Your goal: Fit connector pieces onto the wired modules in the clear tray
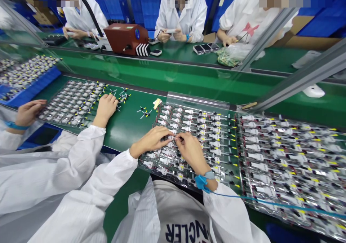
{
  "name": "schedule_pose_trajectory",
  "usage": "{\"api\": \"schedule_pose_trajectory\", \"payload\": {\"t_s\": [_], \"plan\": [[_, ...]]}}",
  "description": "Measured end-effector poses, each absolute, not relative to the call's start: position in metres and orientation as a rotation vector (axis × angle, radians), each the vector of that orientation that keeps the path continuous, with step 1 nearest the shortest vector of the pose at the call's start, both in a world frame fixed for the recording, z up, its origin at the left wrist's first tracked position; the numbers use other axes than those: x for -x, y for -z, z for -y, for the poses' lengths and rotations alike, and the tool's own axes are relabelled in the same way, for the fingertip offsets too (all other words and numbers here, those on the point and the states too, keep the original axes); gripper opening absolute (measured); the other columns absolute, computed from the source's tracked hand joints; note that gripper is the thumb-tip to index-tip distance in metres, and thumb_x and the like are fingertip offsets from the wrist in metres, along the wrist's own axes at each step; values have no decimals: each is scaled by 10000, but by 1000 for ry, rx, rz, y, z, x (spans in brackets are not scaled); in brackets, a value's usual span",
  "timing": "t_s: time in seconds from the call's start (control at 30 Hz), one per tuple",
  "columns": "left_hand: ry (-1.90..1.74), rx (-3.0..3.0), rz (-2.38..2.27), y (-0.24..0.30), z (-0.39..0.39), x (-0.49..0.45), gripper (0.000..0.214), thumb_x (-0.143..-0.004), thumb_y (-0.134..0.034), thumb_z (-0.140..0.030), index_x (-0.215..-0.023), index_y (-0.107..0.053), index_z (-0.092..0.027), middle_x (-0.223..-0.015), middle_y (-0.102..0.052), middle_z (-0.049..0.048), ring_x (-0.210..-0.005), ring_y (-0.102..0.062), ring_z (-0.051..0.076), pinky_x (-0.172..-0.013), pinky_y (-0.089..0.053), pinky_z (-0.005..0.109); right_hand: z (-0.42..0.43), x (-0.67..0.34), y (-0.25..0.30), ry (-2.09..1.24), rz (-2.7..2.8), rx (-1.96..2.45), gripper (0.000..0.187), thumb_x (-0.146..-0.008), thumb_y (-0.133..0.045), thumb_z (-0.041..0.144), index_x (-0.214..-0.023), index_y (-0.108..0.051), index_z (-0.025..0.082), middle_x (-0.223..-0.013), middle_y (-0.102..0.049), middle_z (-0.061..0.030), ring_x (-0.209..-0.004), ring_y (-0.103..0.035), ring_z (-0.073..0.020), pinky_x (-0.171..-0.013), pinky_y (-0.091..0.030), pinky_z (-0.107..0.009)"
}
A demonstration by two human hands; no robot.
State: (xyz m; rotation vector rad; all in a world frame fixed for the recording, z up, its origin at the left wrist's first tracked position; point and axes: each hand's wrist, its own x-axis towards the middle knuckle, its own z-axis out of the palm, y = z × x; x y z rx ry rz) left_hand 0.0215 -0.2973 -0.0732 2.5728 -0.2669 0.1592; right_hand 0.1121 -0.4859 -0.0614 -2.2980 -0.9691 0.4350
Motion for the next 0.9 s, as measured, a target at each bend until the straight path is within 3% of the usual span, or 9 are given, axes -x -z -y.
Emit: {"api": "schedule_pose_trajectory", "payload": {"t_s": [0.63, 0.9], "plan": [[-179, -2569, 364, 74, 295, -23, 290, -1042, -517, -355, -1225, -639, -166, -1021, -670, 96, -969, -622, 226, -857, -478, 336, 482, -112, 54, -481, 1032, 2413, 207, -1011, -508, 233, -997, -714, 215, -996, -694, -51, -830, -652, -192, -743, -412, -284], [-154, -2671, 341, 67, 294, -15, 318, -1029, -551, -368, -1290, -635, -208, -1120, -658, 85, -1041, -595, 226, -909, -470, 359, 489, -104, 23, -404, 1010, 2550, 256, -1013, -529, 274, -1177, -719, 227, -1089, -715, -79, -950, -679, -234, -796, -449, -309]]}}
